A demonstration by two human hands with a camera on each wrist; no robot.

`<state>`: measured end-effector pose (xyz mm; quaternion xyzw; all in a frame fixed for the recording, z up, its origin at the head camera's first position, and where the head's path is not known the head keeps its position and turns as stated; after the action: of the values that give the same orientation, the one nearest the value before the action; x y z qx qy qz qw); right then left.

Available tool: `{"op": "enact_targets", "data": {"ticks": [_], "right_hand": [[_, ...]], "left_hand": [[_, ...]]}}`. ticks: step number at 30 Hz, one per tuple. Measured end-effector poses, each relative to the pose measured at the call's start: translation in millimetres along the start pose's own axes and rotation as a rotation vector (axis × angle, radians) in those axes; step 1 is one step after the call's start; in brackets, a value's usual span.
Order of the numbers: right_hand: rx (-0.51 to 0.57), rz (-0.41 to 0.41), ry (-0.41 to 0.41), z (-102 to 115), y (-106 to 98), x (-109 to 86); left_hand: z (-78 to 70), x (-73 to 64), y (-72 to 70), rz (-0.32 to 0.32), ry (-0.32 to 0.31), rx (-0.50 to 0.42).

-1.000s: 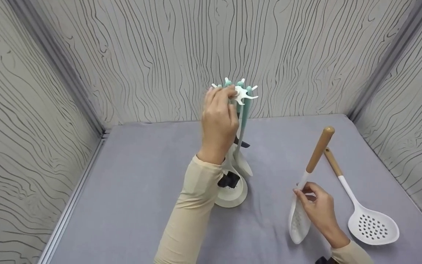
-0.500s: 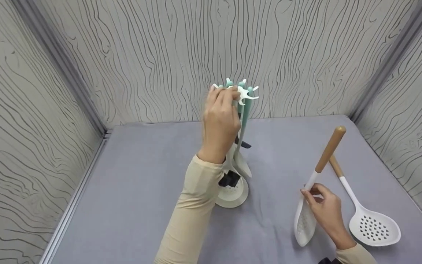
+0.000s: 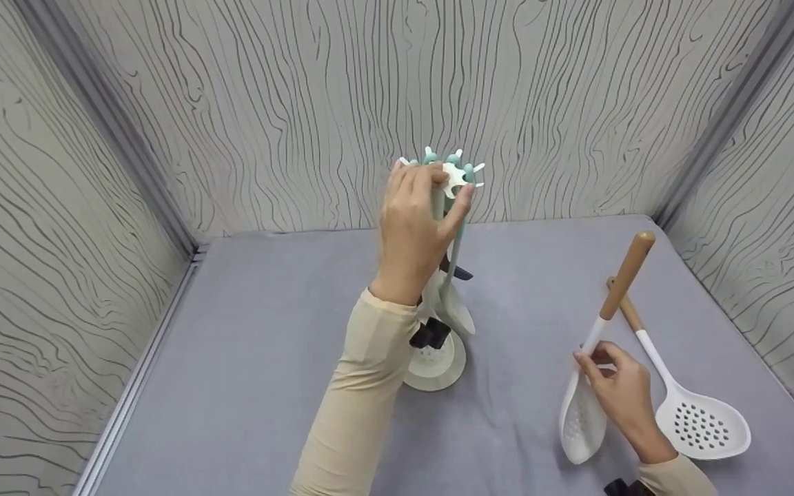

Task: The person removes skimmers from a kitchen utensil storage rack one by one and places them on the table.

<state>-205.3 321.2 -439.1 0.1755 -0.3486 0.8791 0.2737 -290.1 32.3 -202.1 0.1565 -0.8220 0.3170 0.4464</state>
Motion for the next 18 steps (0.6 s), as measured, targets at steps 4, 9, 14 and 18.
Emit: {"op": "enact_targets", "data": {"ticks": [4,9,14,18], "right_hand": [[-0.010,0.036,0.000,-2,2,1.6],[-0.030,0.063,-0.015,-1,4,4.3],[-0.044,0.087,-0.026,-3,6,6.9],[-0.068,0.110,-0.003,-6,6,8.8]], "left_hand": [[-1.3,0.1,-0.3,-0.003,0.007,0.008],[-6.0,0.2,-0.1,0.006,0.043,0.077],[-10.5,1.7,-0.5,0.016,0.072,0.140],[-12.6,1.9,0.3,0.019,0.090,0.157]]}}
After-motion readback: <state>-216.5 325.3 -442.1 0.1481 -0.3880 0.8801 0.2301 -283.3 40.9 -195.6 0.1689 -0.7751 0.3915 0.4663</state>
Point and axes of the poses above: each hand's wrist, its own x-axis towards the middle knuckle, its own y-axis out of the palm, z = x × y, the point moved 10 cm from there along x, towards the middle knuckle, and after that the axes turned 4 degrees about -z, right-handed, at the moved point
